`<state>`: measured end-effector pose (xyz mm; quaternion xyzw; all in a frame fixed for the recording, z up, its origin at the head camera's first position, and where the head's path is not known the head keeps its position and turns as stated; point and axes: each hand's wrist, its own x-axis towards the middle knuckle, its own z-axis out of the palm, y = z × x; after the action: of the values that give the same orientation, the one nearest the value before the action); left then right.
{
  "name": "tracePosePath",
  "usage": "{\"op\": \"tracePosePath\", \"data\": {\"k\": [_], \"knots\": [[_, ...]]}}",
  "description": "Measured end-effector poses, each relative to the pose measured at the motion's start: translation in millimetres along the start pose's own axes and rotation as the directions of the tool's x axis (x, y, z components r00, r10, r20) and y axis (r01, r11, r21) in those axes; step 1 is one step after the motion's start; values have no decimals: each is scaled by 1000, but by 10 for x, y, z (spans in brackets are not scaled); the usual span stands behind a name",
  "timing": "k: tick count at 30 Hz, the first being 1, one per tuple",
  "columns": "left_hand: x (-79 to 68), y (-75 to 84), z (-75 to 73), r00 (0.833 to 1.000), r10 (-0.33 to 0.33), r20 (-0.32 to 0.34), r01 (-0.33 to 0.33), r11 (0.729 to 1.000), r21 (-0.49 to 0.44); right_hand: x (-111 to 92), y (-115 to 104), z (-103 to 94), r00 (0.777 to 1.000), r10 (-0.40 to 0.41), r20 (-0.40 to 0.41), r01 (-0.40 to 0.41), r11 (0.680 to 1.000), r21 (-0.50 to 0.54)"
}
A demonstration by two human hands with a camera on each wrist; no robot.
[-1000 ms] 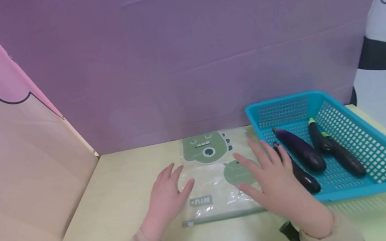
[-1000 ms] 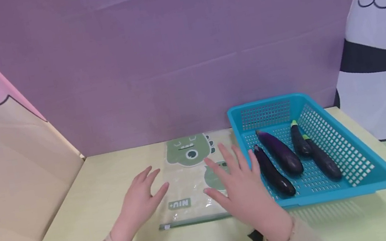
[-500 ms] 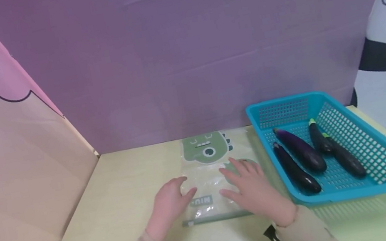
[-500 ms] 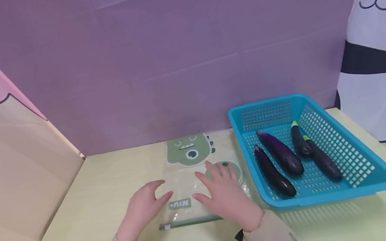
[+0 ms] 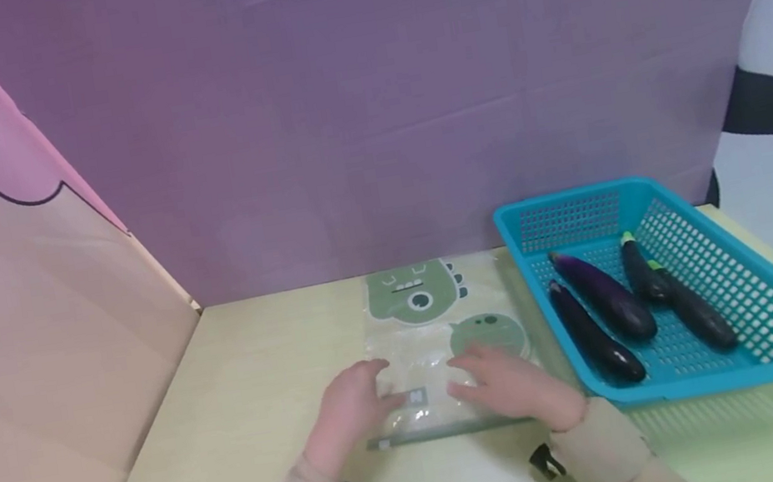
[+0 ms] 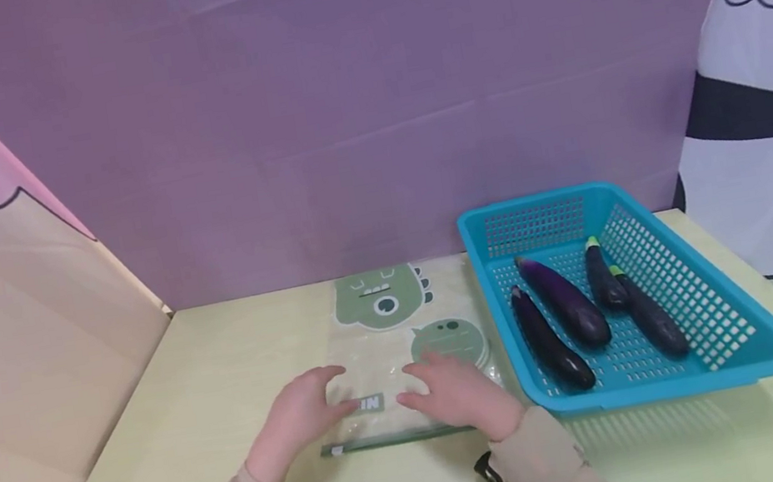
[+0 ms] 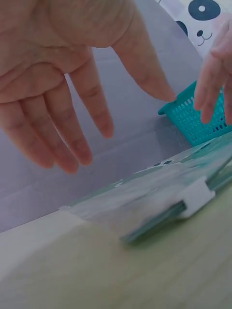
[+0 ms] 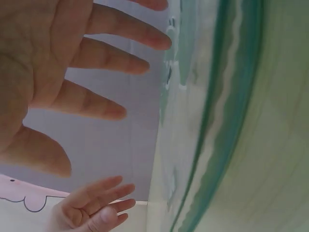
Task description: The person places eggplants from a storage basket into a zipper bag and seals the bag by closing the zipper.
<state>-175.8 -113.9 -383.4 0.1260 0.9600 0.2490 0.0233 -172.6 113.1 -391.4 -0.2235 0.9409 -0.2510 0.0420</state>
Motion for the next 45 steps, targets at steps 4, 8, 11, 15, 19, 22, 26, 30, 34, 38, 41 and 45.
{"op": "tracePosePath", "data": {"k": [4,8,11,15,19,22,26,30,34,38,41,45], "knots": [[0,-19,16,993,47,107,-44,999,-25,3,44,21,999,19,51,-21,999,48],[-12,-35,28,966,131,223,-119,991,-65,-14,68,21,998,13,69,-17,998,52],[-19,-45,40,951,170,258,-164,985,-47,-30,76,17,996,9,84,-15,998,61],[-32,-50,47,946,175,271,-174,984,-28,-42,74,11,994,0,105,-6,998,56],[-46,-50,49,946,156,284,-148,988,-49,-45,71,8,992,-2,123,0,1000,19],[-41,-53,55,945,150,291,-145,989,-39,-48,64,-1,991,14,134,-14,1000,3],[-31,-67,70,942,147,301,-152,988,-7,-50,58,-11,989,35,145,-37,999,10],[-35,-82,83,939,148,311,-157,988,4,-59,49,-8,987,40,155,-39,999,-4],[-44,-93,89,936,163,313,-175,984,12,-73,24,4,987,45,155,-40,999,-32],[-44,-103,101,939,153,309,-165,986,13,-72,-15,28,987,66,144,-56,996,-73],[-41,-102,113,943,136,305,-151,988,25,-62,-36,42,988,76,133,-63,993,-100],[-35,-93,120,944,142,297,-165,985,52,-45,-38,56,990,79,115,-67,992,-105]]}}
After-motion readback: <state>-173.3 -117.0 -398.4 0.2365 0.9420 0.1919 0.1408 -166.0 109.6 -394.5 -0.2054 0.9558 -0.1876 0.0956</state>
